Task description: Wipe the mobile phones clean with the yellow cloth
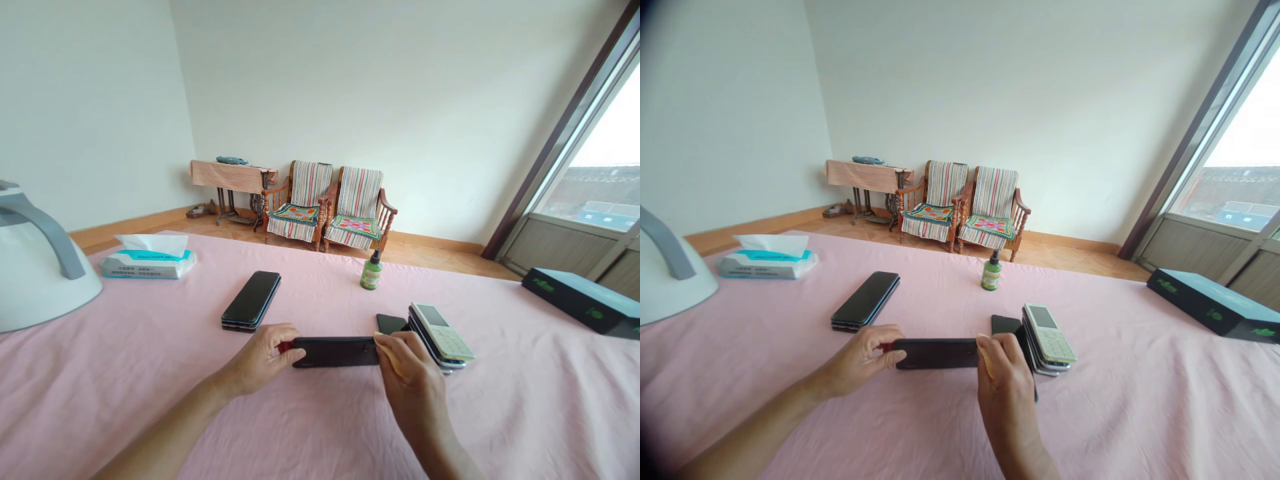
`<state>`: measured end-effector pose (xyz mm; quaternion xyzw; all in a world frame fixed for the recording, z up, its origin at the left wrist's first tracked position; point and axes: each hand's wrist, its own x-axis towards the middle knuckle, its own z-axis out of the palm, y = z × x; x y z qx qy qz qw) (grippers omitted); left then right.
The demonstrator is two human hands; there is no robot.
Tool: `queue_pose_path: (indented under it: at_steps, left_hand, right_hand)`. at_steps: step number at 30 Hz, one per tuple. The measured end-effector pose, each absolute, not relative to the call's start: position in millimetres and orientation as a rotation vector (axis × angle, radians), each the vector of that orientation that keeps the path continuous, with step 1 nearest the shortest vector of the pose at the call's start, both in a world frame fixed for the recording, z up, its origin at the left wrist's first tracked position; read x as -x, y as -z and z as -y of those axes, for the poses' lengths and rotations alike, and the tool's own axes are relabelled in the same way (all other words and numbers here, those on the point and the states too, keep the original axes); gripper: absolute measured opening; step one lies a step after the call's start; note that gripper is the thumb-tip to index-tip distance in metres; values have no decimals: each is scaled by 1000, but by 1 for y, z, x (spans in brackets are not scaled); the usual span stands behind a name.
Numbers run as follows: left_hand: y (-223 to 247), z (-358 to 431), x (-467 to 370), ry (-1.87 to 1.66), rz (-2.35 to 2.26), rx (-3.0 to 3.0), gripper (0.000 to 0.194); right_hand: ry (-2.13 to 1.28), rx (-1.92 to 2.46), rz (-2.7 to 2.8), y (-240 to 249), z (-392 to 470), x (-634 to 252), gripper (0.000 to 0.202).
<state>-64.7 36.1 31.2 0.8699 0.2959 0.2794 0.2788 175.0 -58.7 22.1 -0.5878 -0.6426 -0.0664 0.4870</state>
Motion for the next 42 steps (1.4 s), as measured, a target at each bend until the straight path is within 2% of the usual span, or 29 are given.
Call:
queue_pose_path:
  at_steps: [6,22,42]
  left_hand:
    - [-33,-35,65,-719,-751,-2343,32]
    - [-34,-32,65,-706,-735,-2377,29]
    - [-32,-33,64,-713,-732,-2382,30]
  right_hand:
    - [128,1384,1675,-16,56,-159,26]
    - [263,1379,1702,-12,55,-151,27]
    - [241,1380,1683,-15,53,-151,26]
